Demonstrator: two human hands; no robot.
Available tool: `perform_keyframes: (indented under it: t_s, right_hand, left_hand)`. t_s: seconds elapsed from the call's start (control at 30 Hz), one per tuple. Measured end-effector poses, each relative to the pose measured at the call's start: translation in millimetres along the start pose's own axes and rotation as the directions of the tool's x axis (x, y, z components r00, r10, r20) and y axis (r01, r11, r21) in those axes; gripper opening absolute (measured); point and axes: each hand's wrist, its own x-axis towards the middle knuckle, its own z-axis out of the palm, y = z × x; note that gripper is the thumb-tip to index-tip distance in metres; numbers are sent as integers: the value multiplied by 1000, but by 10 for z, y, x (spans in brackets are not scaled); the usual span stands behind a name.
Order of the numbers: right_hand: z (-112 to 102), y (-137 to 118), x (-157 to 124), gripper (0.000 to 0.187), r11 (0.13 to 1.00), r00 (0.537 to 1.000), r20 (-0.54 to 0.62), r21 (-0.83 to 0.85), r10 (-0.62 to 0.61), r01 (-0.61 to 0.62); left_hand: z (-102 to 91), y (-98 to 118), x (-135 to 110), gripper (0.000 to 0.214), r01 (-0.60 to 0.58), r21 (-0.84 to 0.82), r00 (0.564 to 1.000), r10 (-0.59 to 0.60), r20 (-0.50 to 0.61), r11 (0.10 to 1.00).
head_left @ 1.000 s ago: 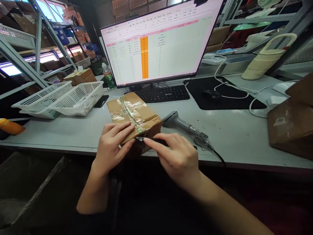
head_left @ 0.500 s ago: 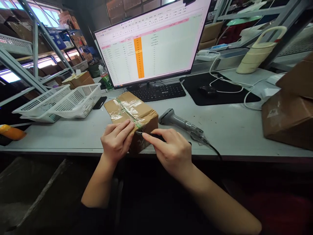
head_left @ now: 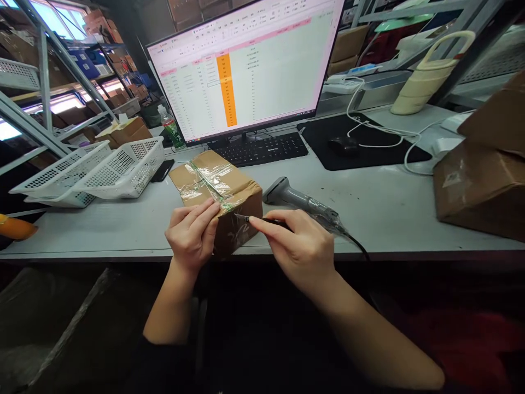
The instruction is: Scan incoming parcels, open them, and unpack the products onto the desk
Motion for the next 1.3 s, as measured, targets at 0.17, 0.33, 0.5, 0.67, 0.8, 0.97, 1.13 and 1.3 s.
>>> perform_keyframes:
  t_s: [0.17, 0.33, 0.5, 0.67, 0.8, 0.97, 1.13, 1.3]
  right_hand:
    - [-62, 16, 75, 30, 999, 997, 76, 35, 5, -8]
    - [-324, 338, 129, 30, 908, 950, 277, 346, 140, -235]
    - [-146, 327, 150, 27, 691, 848, 390, 498, 360, -523]
    - [414, 156, 172, 24, 541, 834, 279, 655, 476, -528]
    - [972, 424, 550, 22, 637, 850, 83, 626, 520, -451]
    - [1225, 666, 1126, 22, 738, 902, 171, 525, 397, -424]
    - [693, 413, 1007, 25, 668, 918, 183, 638, 352, -383]
    - [487, 211, 744, 22, 734, 937, 169, 585, 306, -345]
  left_hand:
    - [-32, 9, -34, 27, 27, -21, 1000, -28, -8, 999]
    - [-430, -250, -173, 29, 47, -116, 997, -40, 66, 992]
    - [-723, -185, -242, 27, 116, -88, 991, -110, 70, 989]
    - [-547, 420, -189, 34, 61, -74, 995, -54, 87, 995]
    - [-165, 745, -210, 33, -116, -258, 973, 162, 165, 959]
    - [-263, 474, -272, 27, -278, -279, 943, 317, 105, 919]
    - [-776, -529, -340, 41, 125, -60, 953, -136, -270, 990]
    - [-435, -950, -458, 75, 502, -489, 839, -538, 77, 713]
